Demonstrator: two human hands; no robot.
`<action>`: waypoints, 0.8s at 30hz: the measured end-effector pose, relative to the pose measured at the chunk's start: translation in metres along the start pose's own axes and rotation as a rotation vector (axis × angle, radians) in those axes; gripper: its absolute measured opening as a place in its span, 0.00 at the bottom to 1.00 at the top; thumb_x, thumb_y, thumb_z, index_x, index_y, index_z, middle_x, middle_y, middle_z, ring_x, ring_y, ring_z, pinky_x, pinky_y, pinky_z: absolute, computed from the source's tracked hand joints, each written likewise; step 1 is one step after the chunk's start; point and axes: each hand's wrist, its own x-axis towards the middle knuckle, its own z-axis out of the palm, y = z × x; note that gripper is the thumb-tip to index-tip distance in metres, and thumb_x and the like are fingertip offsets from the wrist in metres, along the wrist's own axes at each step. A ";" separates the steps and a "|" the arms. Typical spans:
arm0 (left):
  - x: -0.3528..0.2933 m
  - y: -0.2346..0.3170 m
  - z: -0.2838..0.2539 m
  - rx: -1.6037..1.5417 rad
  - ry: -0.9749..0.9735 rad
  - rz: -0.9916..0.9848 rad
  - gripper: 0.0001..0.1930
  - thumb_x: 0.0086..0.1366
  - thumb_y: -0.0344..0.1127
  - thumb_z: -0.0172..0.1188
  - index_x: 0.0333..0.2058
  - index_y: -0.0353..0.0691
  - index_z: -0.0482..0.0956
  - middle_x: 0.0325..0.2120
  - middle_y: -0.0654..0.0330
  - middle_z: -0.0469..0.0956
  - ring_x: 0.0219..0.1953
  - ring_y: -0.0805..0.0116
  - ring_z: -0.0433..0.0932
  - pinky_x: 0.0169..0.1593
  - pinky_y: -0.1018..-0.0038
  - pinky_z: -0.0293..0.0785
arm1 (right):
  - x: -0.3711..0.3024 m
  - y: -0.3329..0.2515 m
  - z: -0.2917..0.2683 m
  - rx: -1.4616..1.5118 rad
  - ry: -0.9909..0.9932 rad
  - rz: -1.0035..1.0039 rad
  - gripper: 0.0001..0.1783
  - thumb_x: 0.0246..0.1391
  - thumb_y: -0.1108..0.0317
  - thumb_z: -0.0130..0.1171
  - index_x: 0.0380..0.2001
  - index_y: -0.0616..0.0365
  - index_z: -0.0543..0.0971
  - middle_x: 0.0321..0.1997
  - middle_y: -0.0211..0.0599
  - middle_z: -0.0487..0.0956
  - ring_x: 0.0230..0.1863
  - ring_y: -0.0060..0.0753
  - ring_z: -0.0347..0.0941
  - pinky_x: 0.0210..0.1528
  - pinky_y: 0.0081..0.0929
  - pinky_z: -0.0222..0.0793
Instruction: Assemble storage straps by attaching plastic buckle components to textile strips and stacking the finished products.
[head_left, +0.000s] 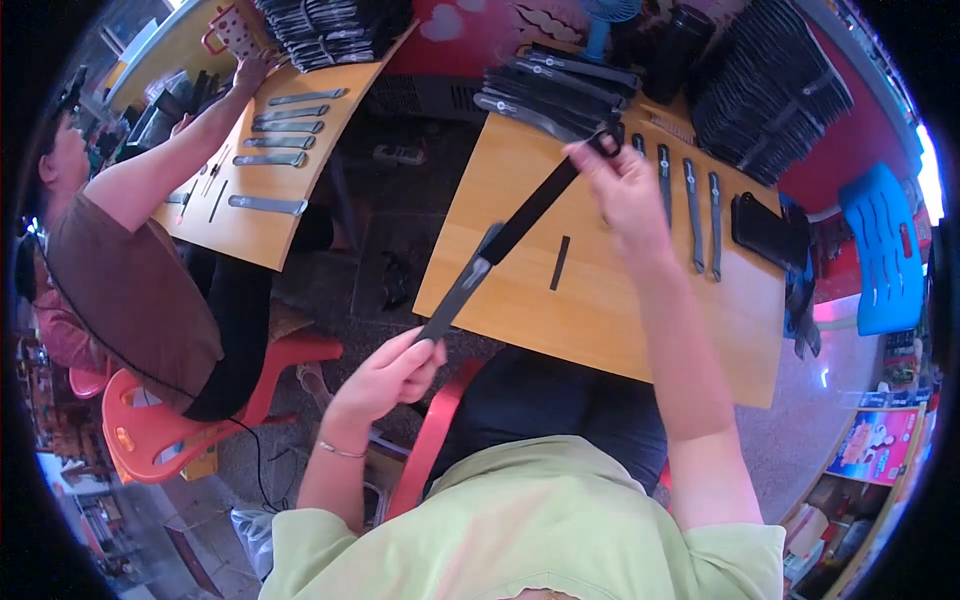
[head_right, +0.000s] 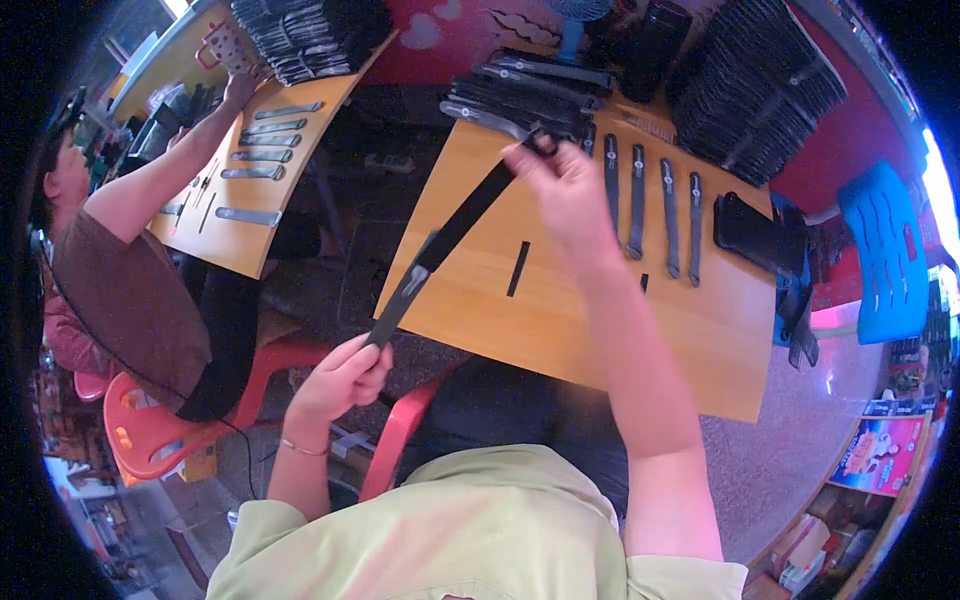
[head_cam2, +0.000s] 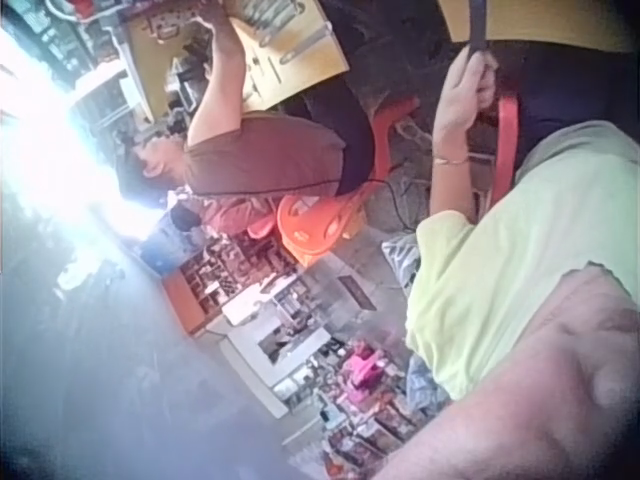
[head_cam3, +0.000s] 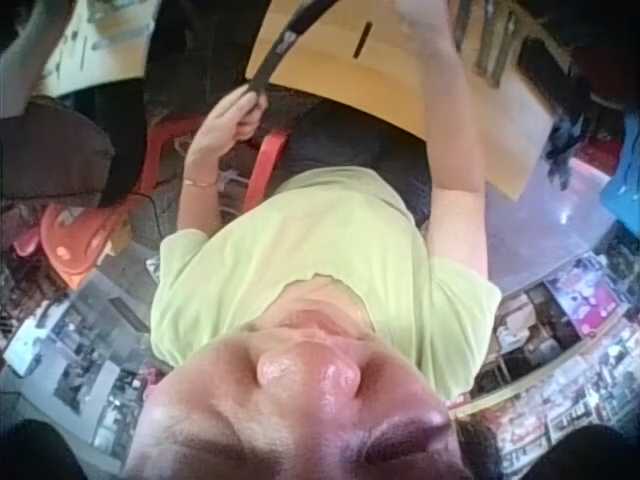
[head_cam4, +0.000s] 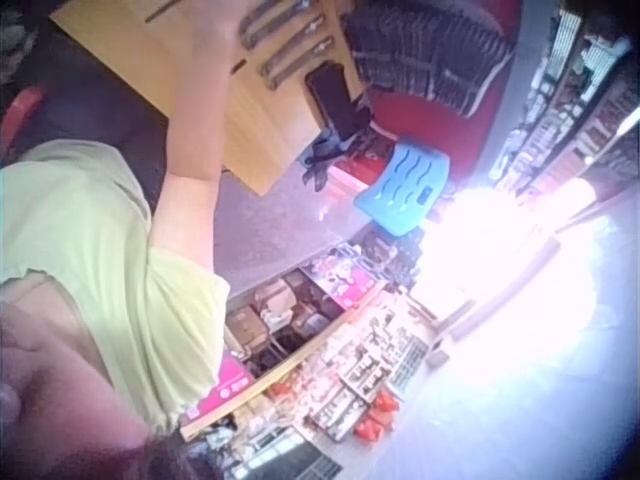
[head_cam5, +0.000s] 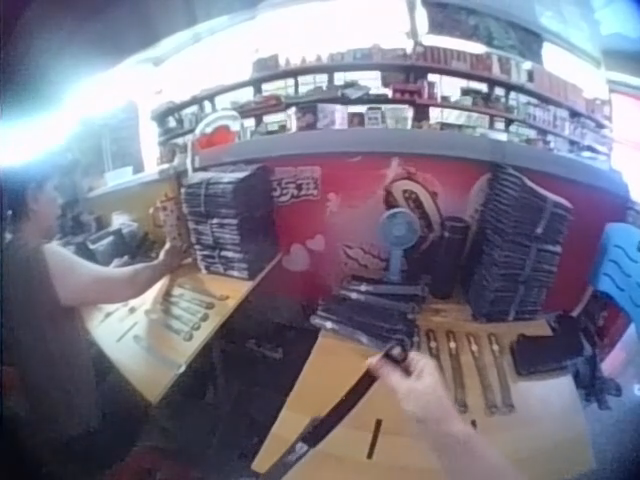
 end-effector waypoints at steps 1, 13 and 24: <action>-0.009 0.002 -0.010 0.003 0.000 0.002 0.09 0.72 0.35 0.41 0.35 0.39 0.68 0.17 0.74 0.56 0.16 0.86 0.49 0.18 0.86 0.45 | 0.015 0.001 -0.009 0.060 0.025 -0.102 0.05 0.55 0.69 0.61 0.35 0.56 0.81 0.31 0.24 0.79 0.32 0.12 0.69 0.36 0.12 0.63; -0.060 0.011 -0.048 0.106 0.031 -0.042 0.07 0.69 0.35 0.45 0.34 0.39 0.67 0.17 0.73 0.57 0.16 0.85 0.51 0.18 0.85 0.46 | 0.045 -0.036 0.023 -0.092 0.342 -0.397 0.06 0.54 0.65 0.63 0.28 0.55 0.80 0.20 0.16 0.70 0.23 0.09 0.57 0.24 0.14 0.50; -0.034 -0.005 -0.074 -0.395 0.091 0.340 0.20 0.70 0.43 0.38 0.49 0.33 0.68 0.19 0.68 0.60 0.15 0.81 0.55 0.20 0.83 0.52 | -0.024 0.013 0.041 -0.755 0.039 -0.954 0.07 0.45 0.72 0.64 0.31 0.50 0.81 0.32 0.30 0.82 0.26 0.26 0.76 0.28 0.21 0.69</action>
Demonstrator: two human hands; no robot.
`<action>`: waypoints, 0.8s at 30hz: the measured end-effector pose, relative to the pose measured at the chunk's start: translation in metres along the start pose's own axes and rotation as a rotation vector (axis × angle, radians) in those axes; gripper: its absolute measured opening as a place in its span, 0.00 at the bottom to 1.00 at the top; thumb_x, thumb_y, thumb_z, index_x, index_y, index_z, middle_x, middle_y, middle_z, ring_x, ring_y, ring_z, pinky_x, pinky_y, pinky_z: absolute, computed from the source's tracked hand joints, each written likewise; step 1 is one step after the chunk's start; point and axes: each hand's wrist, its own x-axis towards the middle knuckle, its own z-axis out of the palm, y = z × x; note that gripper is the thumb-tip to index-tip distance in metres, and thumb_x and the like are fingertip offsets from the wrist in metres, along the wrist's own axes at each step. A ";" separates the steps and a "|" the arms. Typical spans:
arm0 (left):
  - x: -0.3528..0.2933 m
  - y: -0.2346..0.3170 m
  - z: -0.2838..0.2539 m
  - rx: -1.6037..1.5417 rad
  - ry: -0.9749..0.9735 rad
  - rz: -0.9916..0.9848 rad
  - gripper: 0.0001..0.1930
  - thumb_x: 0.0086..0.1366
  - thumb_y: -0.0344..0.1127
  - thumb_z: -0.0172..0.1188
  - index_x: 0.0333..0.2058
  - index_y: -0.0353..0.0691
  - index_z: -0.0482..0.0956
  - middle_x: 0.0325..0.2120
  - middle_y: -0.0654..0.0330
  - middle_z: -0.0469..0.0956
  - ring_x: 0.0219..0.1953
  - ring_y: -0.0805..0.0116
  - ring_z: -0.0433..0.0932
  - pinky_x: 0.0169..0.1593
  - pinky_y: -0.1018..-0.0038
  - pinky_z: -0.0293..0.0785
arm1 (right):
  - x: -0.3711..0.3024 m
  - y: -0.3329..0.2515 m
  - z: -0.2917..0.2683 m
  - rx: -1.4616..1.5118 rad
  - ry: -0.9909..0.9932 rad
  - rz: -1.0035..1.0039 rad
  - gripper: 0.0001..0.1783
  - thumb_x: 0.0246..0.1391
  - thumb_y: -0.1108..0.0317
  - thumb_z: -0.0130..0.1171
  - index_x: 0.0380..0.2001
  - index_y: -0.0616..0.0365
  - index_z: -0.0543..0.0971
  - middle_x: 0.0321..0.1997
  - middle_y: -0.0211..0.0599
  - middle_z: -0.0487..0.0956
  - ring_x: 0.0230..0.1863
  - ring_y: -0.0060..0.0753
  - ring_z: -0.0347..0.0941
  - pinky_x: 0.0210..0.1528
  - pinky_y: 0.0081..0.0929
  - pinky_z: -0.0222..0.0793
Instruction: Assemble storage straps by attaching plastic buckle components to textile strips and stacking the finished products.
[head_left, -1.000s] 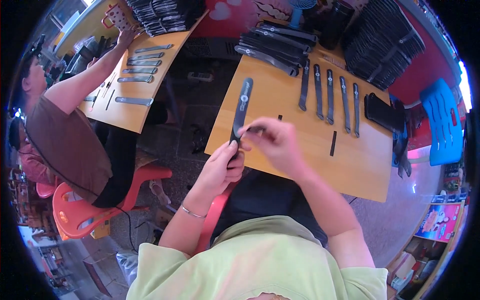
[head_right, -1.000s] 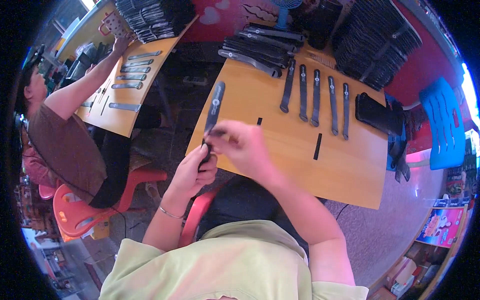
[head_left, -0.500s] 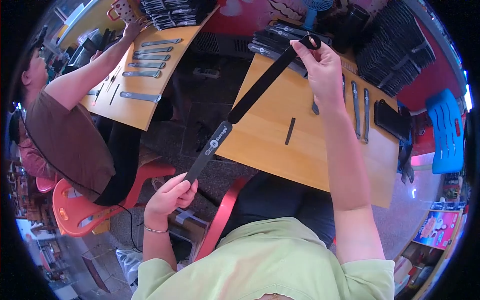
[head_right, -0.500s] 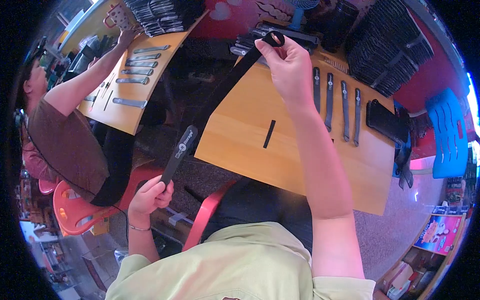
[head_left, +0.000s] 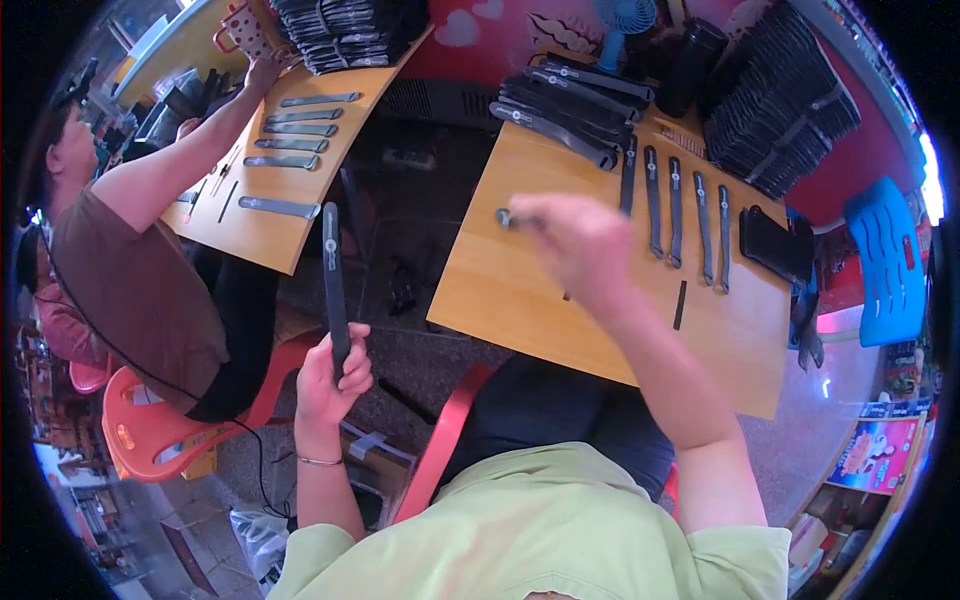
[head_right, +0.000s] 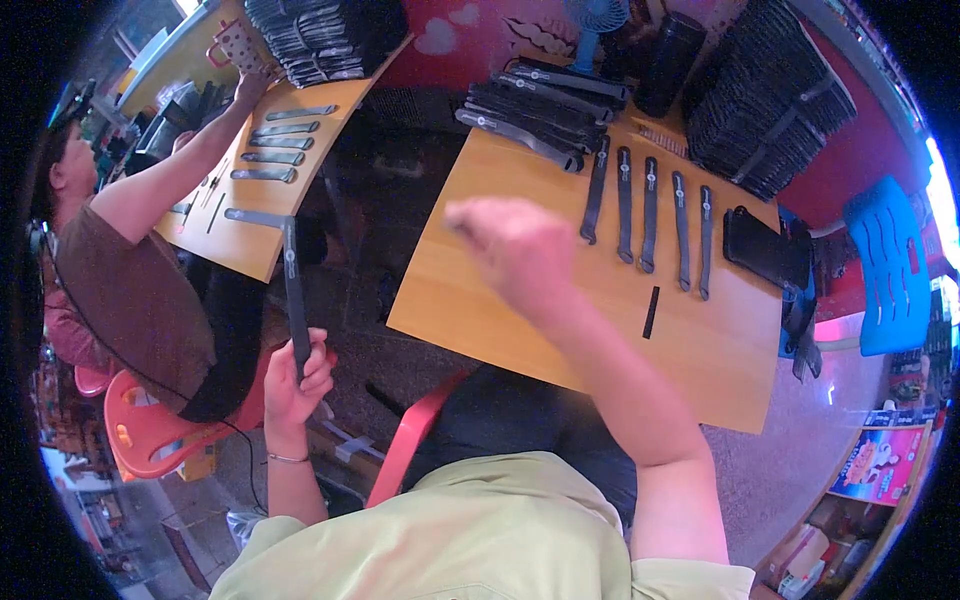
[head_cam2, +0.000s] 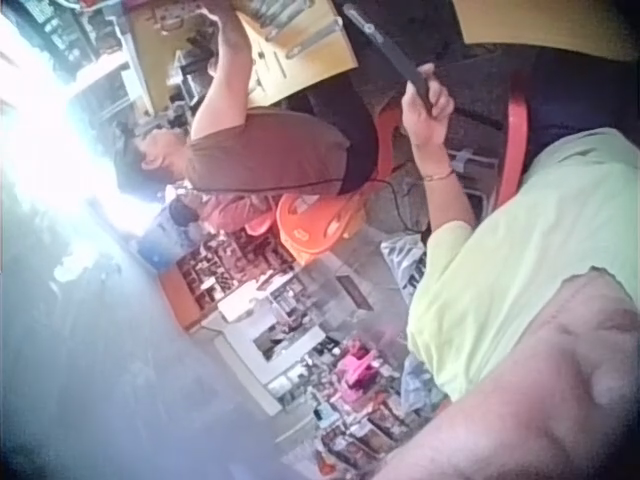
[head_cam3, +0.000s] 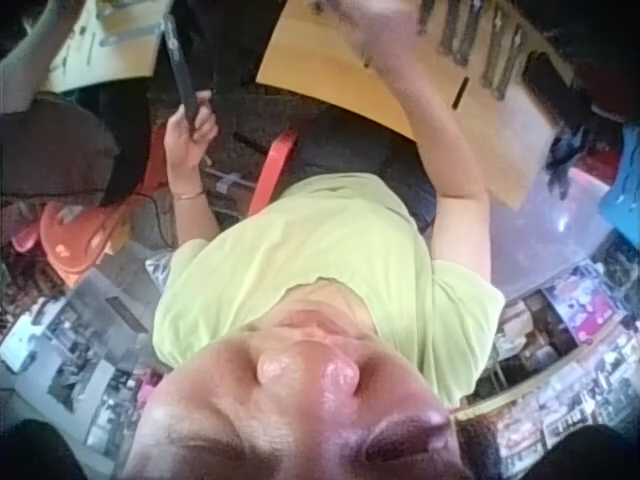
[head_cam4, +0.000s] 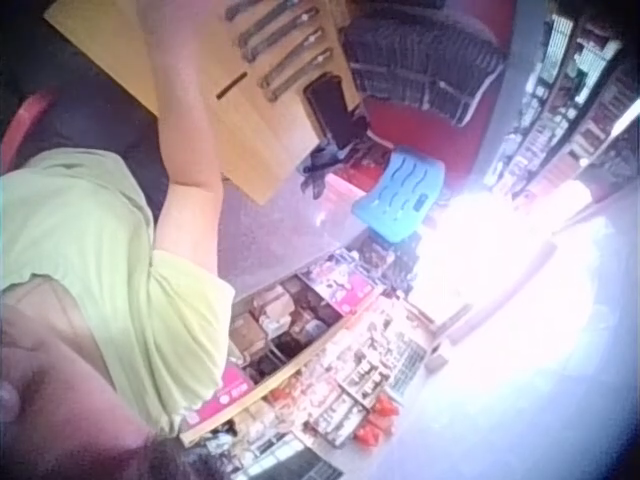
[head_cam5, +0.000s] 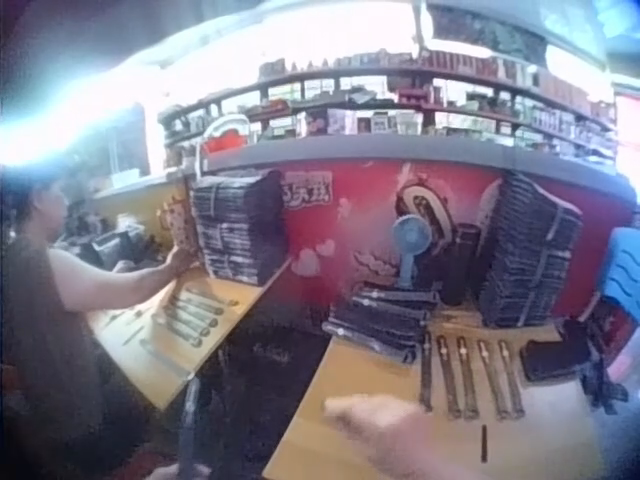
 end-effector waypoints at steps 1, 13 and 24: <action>0.004 -0.001 0.002 -0.025 -0.056 0.024 0.20 0.69 0.41 0.40 0.52 0.32 0.67 0.20 0.67 0.61 0.17 0.80 0.57 0.20 0.82 0.53 | -0.016 -0.005 0.005 -0.026 -0.178 0.055 0.09 0.44 0.72 0.64 0.32 0.49 0.81 0.34 0.31 0.82 0.30 0.31 0.78 0.31 0.26 0.72; 0.020 -0.027 0.024 -0.180 -0.018 0.159 0.20 0.71 0.41 0.41 0.57 0.37 0.64 0.25 0.64 0.66 0.22 0.76 0.63 0.25 0.81 0.60 | -0.039 0.008 0.015 -0.047 -0.669 0.090 0.17 0.49 0.63 0.59 0.44 0.48 0.79 0.50 0.33 0.77 0.39 0.36 0.78 0.38 0.33 0.75; 0.034 -0.043 0.040 -0.144 -0.198 0.226 0.24 0.71 0.41 0.42 0.62 0.40 0.54 0.45 0.46 0.76 0.43 0.47 0.79 0.35 0.64 0.83 | -0.015 0.052 0.053 -0.296 -0.666 0.172 0.17 0.54 0.58 0.56 0.45 0.51 0.78 0.51 0.36 0.75 0.38 0.38 0.79 0.35 0.37 0.75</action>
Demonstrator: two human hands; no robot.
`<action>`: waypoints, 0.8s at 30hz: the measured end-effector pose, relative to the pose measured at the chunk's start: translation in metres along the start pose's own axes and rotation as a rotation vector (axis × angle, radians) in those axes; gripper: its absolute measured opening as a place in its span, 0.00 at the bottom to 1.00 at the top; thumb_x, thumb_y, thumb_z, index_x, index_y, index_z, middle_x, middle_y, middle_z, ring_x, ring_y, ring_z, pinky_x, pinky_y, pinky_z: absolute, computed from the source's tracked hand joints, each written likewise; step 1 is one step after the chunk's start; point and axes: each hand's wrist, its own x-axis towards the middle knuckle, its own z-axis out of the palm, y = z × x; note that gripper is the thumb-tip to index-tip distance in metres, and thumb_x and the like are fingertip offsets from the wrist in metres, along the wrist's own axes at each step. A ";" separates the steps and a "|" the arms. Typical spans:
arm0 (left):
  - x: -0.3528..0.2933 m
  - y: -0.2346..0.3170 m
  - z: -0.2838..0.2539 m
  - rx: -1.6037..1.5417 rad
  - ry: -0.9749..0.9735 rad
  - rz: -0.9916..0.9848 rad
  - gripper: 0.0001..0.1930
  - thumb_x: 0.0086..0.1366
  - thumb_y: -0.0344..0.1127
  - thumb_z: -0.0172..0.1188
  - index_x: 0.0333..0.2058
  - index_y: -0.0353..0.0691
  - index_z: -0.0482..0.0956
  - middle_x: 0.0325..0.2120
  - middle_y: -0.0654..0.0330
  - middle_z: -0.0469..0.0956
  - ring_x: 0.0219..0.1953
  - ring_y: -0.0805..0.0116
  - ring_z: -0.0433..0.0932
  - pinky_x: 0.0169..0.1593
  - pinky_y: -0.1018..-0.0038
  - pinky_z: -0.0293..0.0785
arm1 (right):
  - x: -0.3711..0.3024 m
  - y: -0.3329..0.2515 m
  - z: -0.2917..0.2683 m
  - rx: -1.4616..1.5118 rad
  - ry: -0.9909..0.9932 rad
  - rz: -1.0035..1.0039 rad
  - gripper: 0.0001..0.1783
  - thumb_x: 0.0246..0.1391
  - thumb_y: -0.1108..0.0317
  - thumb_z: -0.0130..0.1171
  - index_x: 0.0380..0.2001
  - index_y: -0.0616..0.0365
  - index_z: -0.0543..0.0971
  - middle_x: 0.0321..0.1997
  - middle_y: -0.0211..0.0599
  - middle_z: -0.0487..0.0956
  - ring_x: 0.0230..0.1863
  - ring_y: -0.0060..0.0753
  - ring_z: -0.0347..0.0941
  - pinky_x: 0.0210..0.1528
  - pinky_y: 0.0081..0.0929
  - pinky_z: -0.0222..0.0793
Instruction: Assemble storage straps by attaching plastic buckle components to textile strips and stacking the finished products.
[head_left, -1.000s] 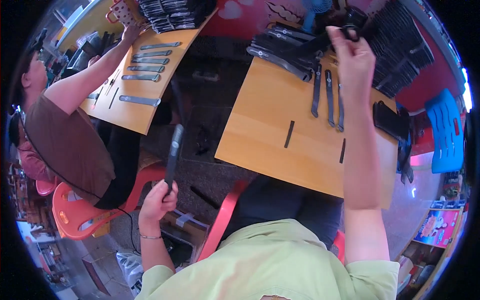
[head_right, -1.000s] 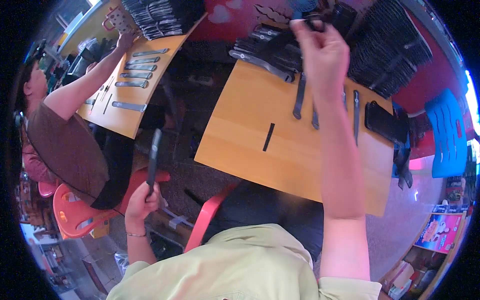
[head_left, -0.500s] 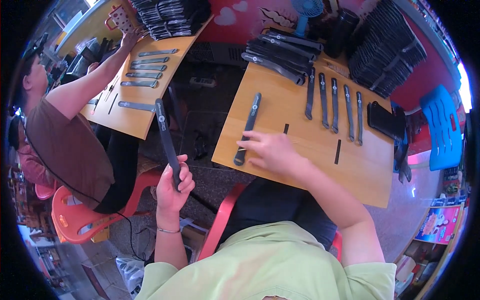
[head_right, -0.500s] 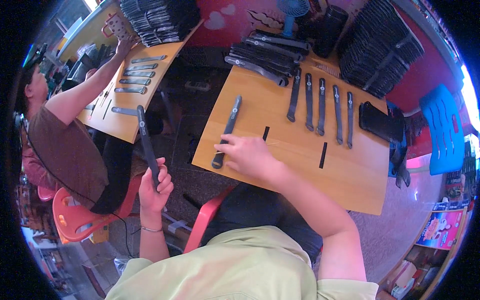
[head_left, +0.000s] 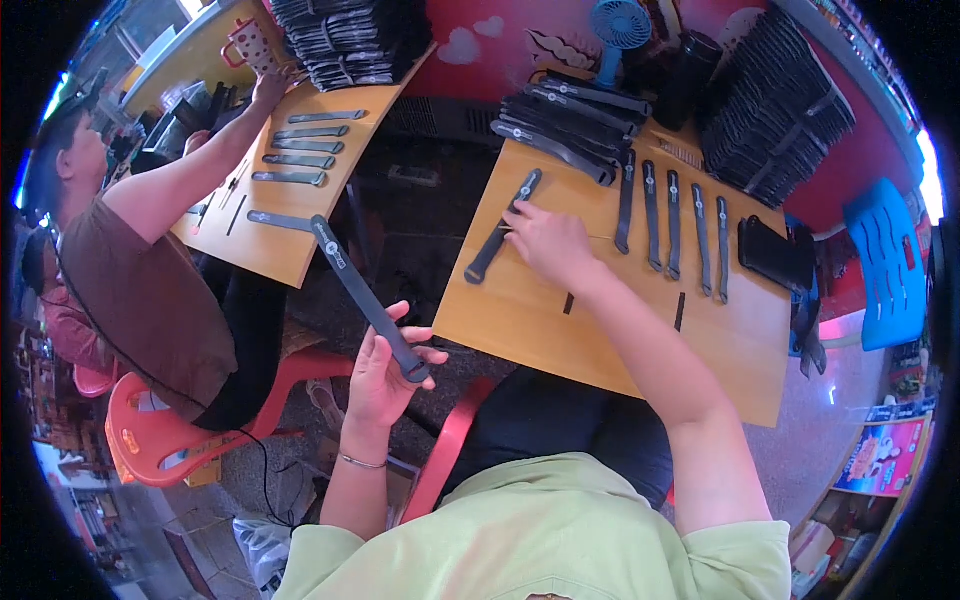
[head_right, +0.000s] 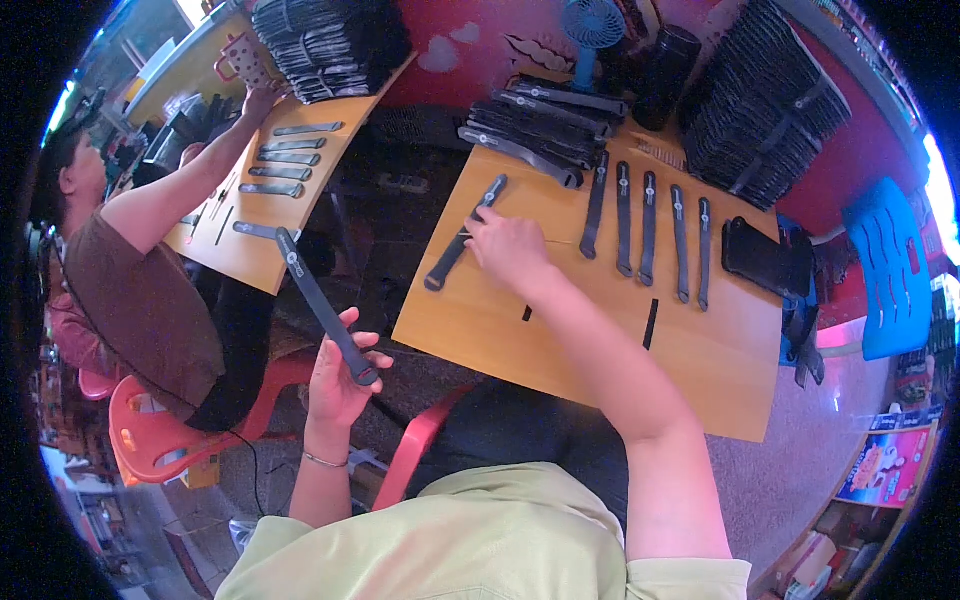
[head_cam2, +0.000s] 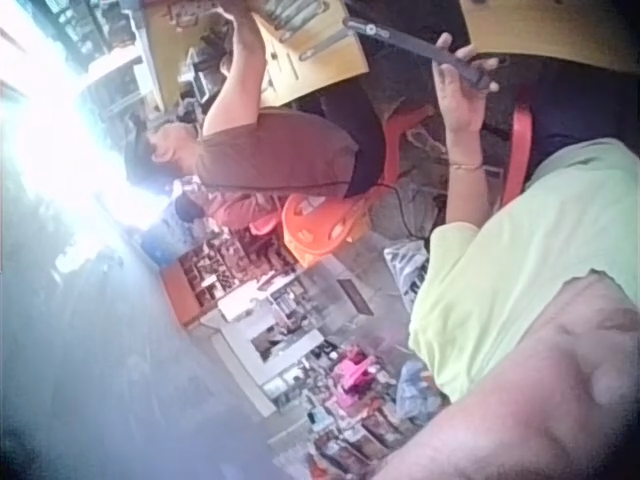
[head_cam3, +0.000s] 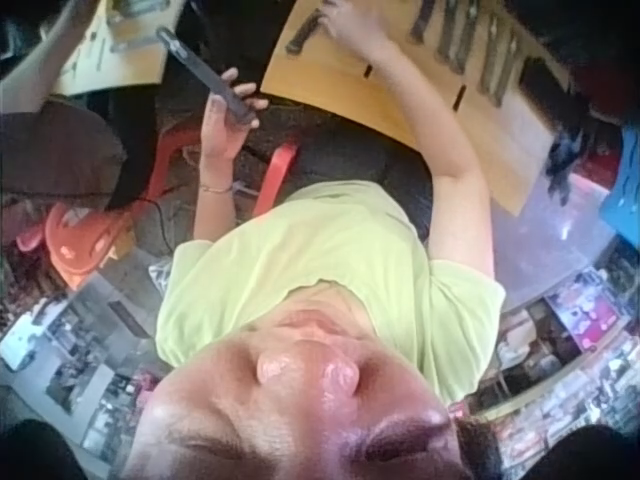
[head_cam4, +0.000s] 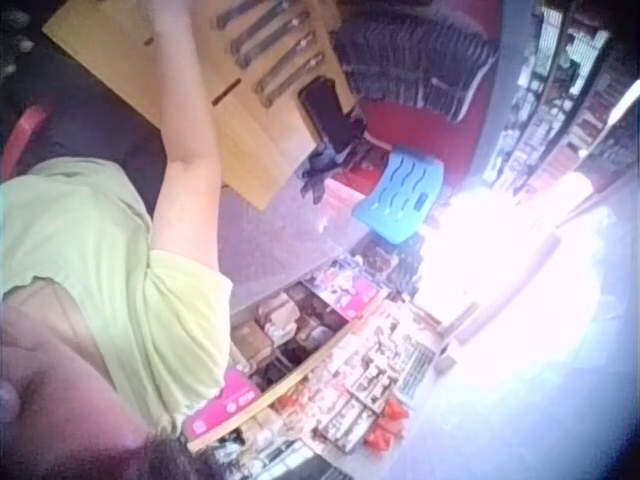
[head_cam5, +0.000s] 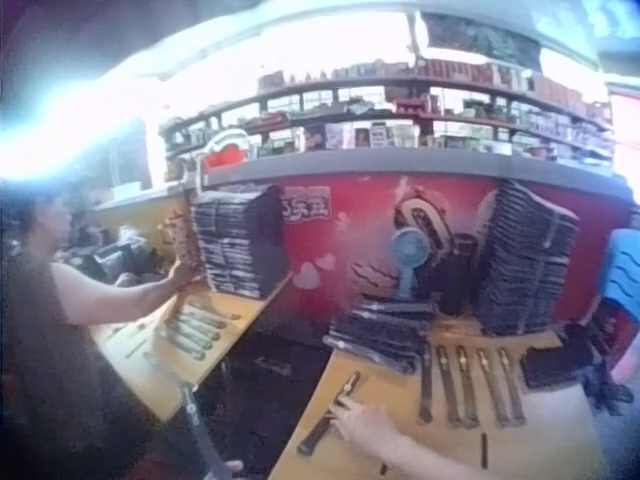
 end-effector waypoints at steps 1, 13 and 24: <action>0.001 -0.002 0.003 0.003 0.000 0.005 0.24 0.71 0.41 0.42 0.62 0.40 0.54 0.45 0.46 0.76 0.43 0.47 0.79 0.35 0.64 0.83 | 0.003 0.003 0.004 -0.023 0.037 0.023 0.17 0.54 0.59 0.56 0.46 0.50 0.78 0.51 0.36 0.75 0.38 0.39 0.79 0.35 0.38 0.75; 0.027 -0.025 0.035 -0.004 -0.055 0.010 0.25 0.68 0.28 0.48 0.62 0.40 0.54 0.43 0.52 0.73 0.48 0.42 0.75 0.48 0.58 0.79 | -0.053 -0.045 -0.078 0.422 0.283 0.010 0.12 0.58 0.67 0.52 0.42 0.55 0.81 0.27 0.40 0.76 0.29 0.40 0.75 0.31 0.31 0.68; 0.053 -0.058 0.080 0.058 -0.078 0.113 0.26 0.64 0.28 0.56 0.60 0.40 0.58 0.41 0.57 0.75 0.47 0.49 0.77 0.48 0.63 0.80 | -0.141 -0.075 -0.099 0.491 0.398 0.059 0.21 0.49 0.73 0.61 0.49 0.49 0.77 0.25 0.36 0.78 0.25 0.34 0.74 0.27 0.31 0.69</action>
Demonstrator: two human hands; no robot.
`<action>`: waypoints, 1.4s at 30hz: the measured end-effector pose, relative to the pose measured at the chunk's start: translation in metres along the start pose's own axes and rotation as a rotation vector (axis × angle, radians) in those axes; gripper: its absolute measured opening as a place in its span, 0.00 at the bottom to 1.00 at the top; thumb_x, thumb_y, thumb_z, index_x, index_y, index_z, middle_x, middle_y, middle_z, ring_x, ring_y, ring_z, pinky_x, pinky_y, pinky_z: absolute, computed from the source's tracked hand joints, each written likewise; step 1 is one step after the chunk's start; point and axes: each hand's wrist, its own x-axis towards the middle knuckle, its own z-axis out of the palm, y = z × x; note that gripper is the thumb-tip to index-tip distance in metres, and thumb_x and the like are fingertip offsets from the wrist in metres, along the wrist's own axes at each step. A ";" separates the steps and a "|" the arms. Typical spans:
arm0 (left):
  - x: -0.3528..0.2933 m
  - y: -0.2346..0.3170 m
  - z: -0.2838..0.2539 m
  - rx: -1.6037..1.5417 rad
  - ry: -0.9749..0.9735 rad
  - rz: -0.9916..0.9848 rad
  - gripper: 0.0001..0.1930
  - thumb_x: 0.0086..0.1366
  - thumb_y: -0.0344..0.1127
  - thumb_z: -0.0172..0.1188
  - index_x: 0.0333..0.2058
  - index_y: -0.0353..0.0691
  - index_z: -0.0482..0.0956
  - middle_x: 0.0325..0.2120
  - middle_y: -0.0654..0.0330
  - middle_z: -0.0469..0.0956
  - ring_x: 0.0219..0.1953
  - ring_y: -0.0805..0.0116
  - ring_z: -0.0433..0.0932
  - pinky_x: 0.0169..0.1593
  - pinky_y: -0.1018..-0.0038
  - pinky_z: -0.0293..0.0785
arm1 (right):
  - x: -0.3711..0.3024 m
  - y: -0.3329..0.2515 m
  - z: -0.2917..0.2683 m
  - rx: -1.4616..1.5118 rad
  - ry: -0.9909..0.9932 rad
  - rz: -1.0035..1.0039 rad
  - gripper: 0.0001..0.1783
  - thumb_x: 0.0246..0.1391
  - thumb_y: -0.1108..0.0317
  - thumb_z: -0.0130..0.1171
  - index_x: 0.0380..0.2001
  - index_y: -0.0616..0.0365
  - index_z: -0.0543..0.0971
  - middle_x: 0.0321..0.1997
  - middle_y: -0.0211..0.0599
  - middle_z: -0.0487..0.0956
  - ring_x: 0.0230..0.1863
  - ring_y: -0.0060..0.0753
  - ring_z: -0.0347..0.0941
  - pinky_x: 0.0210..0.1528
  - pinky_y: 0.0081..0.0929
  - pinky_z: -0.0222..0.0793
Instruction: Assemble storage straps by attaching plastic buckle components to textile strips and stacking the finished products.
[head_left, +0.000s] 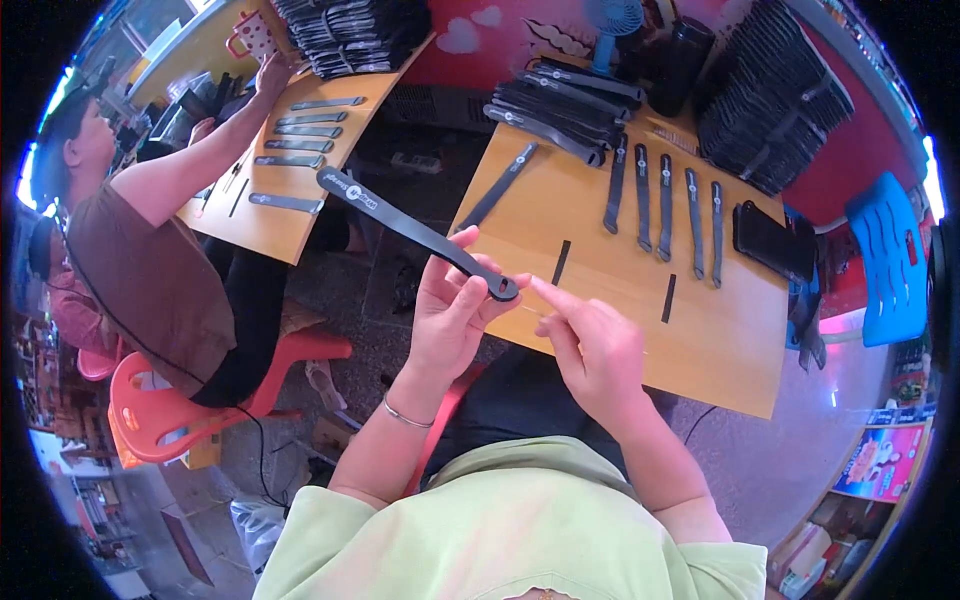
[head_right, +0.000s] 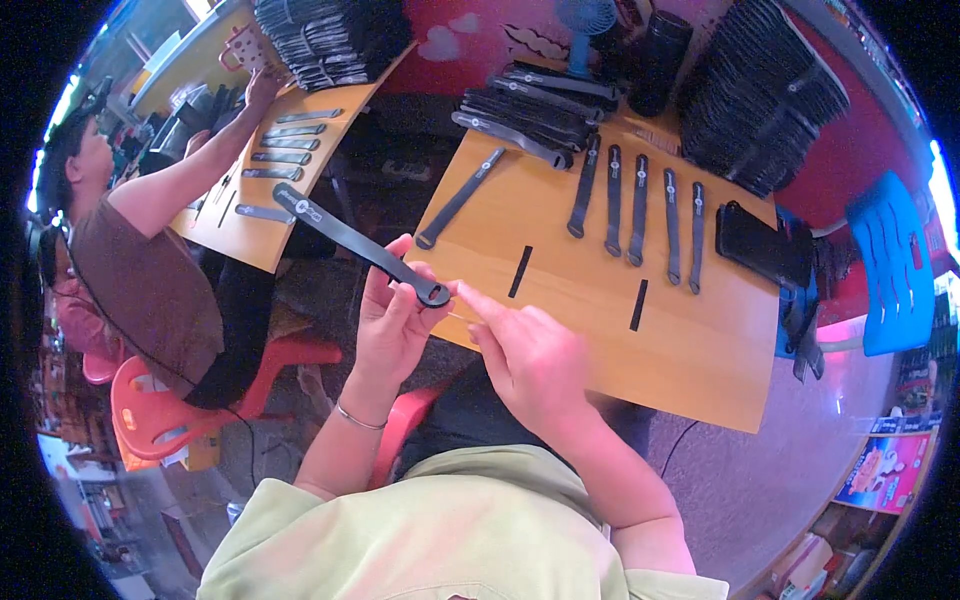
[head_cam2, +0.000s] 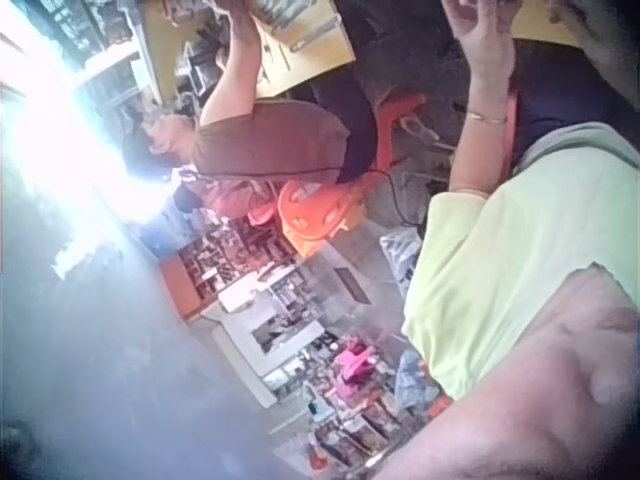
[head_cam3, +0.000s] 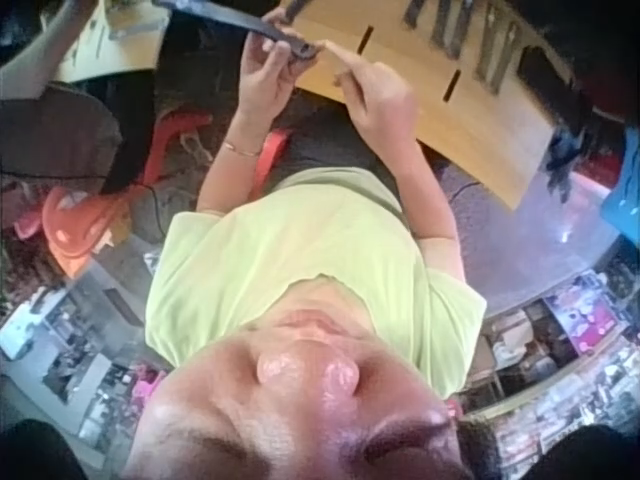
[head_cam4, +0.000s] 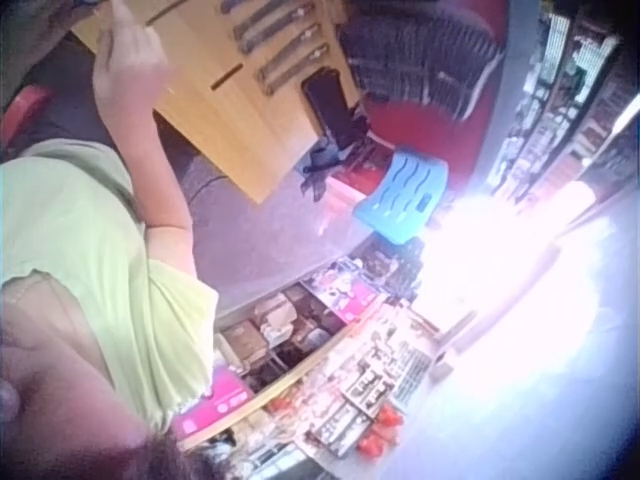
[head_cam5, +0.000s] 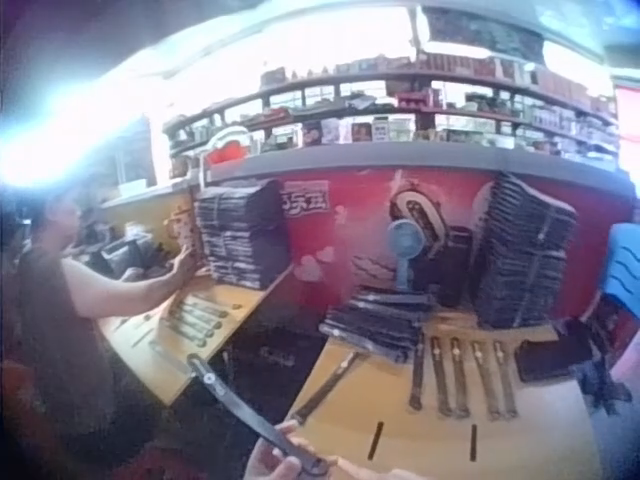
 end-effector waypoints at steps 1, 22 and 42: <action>0.000 -0.002 0.002 0.024 -0.002 0.011 0.26 0.63 0.28 0.56 0.59 0.40 0.59 0.41 0.57 0.75 0.47 0.51 0.78 0.48 0.63 0.80 | -0.003 0.001 0.000 -0.021 0.005 0.012 0.22 0.48 0.73 0.62 0.49 0.49 0.77 0.25 0.35 0.78 0.24 0.33 0.73 0.26 0.30 0.69; -0.002 -0.020 0.013 0.641 -0.007 0.443 0.21 0.60 0.19 0.58 0.51 0.36 0.65 0.42 0.50 0.76 0.46 0.61 0.78 0.49 0.72 0.74 | -0.006 0.011 0.014 -0.109 0.117 -0.007 0.18 0.50 0.73 0.60 0.47 0.49 0.78 0.26 0.33 0.79 0.22 0.31 0.73 0.25 0.27 0.68; -0.008 -0.023 0.025 0.595 0.143 0.372 0.18 0.60 0.20 0.58 0.48 0.33 0.65 0.39 0.52 0.76 0.45 0.62 0.78 0.49 0.73 0.76 | -0.003 0.005 0.032 0.646 0.059 0.437 0.13 0.57 0.73 0.56 0.46 0.58 0.76 0.28 0.37 0.82 0.28 0.25 0.79 0.30 0.21 0.71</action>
